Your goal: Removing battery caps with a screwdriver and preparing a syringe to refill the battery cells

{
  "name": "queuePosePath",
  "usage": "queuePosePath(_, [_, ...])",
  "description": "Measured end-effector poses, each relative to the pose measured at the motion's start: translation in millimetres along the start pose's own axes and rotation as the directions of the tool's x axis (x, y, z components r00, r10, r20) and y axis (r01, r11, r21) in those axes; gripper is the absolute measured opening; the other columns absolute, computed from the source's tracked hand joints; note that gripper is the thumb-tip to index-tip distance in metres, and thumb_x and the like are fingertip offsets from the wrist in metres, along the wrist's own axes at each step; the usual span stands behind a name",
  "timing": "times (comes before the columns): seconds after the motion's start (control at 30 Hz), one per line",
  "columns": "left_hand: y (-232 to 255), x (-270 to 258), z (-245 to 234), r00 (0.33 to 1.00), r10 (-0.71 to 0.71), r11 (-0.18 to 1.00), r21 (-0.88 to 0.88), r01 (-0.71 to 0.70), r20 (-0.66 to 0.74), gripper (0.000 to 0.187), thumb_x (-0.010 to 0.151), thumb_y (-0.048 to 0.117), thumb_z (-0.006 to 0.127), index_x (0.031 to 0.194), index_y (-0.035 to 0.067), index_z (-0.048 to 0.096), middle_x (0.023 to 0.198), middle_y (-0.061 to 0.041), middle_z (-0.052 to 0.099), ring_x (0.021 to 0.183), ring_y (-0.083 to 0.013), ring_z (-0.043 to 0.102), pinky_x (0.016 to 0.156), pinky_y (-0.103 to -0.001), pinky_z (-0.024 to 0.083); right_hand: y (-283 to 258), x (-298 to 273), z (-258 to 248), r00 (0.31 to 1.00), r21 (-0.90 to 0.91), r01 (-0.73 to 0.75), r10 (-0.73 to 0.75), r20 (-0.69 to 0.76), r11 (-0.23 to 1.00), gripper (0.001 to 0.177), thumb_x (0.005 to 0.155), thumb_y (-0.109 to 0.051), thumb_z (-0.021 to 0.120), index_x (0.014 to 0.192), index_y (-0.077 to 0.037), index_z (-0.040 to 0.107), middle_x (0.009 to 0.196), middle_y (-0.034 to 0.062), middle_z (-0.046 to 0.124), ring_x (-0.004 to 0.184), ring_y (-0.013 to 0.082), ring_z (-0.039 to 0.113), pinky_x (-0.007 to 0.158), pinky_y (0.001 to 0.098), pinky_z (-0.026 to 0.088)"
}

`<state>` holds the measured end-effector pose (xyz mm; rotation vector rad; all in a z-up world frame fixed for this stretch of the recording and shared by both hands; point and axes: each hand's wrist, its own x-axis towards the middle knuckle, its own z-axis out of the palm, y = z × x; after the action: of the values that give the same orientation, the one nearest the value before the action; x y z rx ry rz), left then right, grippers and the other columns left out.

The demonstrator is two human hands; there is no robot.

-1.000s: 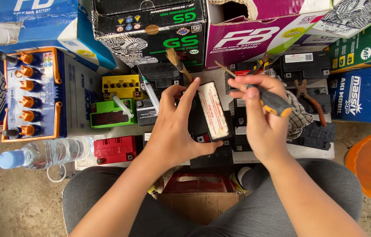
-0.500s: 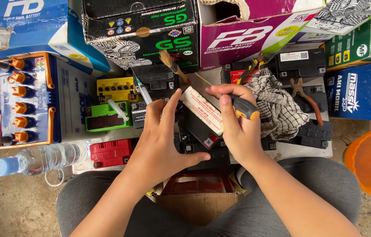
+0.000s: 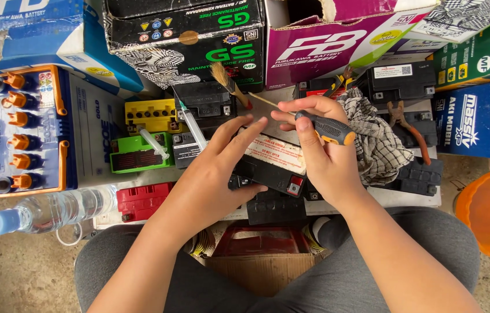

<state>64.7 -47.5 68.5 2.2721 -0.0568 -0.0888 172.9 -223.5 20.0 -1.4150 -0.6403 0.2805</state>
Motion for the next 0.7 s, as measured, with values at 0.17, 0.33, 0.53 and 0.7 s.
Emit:
queuePosePath(0.17, [-8, -2, 6, 0.990, -0.029, 0.993, 0.111, 0.045, -0.140, 0.088, 0.071, 0.027, 0.097, 0.145, 0.016, 0.050, 0.135, -0.009, 0.051, 0.117, -0.0264, 0.061, 0.090, -0.040, 0.054, 0, 3, -10, 0.997, -0.085, -0.001, -0.005, -0.076, 0.996, 0.028, 0.110, -0.030, 0.048, 0.123, -0.005, 0.048, 0.124, 0.0213, 0.070, 0.108, 0.0288, 0.074, 0.085, 0.0272, 0.054])
queuePosePath(0.33, [-6, -3, 9, 0.973, -0.127, 0.965, 0.203, 0.166, -0.194, 0.085, 0.068, 0.040, 0.099, 0.136, 0.014, 0.053, 0.124, -0.009, 0.054, 0.106, -0.0279, 0.060, 0.076, -0.043, 0.053, 0, 1, -35, 0.963, -0.105, 0.086, -0.110, -0.248, 0.991, 0.025, 0.115, -0.027, 0.046, 0.119, -0.003, 0.051, 0.112, 0.0210, 0.067, 0.112, 0.0312, 0.074, 0.075, 0.0289, 0.056])
queuePosePath(0.53, [-13, -4, 14, 0.964, -0.062, 0.968, 0.220, 0.121, -0.260, 0.086, 0.066, 0.042, 0.100, 0.133, 0.013, 0.055, 0.120, -0.011, 0.056, 0.110, -0.0301, 0.060, 0.085, -0.043, 0.052, -18, -15, -68, 0.910, -0.031, 0.082, -0.087, -0.406, 0.996, 0.038, 0.116, -0.046, 0.047, 0.128, -0.010, 0.049, 0.099, 0.0179, 0.067, 0.093, 0.0284, 0.074, 0.072, 0.0320, 0.057])
queuePosePath(0.7, [-15, -3, 15, 0.964, -0.056, 0.973, 0.200, 0.111, -0.260, 0.087, 0.064, 0.042, 0.101, 0.132, 0.013, 0.055, 0.120, -0.011, 0.055, 0.112, -0.0301, 0.058, 0.089, -0.042, 0.051, -25, -24, -76, 0.874, -0.128, 0.101, -0.149, -0.463, 0.987, 0.050, 0.117, -0.055, 0.041, 0.130, -0.007, 0.038, 0.089, 0.0255, 0.056, 0.081, 0.0365, 0.065, 0.072, 0.0393, 0.058])
